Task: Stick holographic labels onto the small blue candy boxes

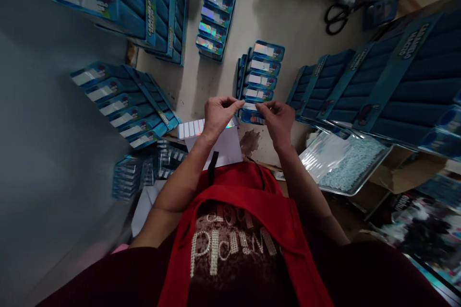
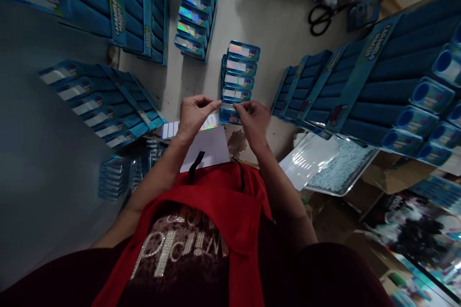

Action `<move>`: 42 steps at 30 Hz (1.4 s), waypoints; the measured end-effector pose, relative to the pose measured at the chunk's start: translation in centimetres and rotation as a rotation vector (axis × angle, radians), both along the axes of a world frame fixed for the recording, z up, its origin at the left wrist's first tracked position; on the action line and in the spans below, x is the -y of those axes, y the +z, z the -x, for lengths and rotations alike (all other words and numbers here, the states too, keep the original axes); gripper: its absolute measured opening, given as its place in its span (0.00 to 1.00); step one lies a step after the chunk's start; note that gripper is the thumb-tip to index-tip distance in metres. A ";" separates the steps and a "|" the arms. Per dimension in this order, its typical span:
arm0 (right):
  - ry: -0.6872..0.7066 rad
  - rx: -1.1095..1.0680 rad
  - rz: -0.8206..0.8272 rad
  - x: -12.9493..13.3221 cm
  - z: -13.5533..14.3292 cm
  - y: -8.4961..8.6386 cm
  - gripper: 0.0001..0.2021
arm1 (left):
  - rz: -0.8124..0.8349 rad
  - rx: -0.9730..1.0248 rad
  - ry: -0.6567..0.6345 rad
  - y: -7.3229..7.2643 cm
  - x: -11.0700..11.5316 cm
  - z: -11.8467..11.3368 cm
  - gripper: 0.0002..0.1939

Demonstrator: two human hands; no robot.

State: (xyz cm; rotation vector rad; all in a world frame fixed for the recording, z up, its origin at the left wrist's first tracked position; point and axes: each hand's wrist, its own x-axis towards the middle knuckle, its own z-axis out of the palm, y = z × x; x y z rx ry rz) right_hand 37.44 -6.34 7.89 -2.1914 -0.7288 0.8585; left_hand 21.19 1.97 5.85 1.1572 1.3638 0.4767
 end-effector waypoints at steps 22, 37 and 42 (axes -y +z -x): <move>-0.179 -0.178 -0.126 0.9 0.2 2.9 0.32 | -0.060 0.152 0.148 0.7 4.9 1.6 0.22; -0.062 -0.434 -0.080 3.8 0.2 2.7 0.30 | 0.222 0.149 -0.003 3.2 4.5 2.5 0.22; -0.069 -0.210 -0.108 2.6 1.0 1.6 0.22 | 0.033 -0.055 -0.027 2.6 2.5 2.1 0.17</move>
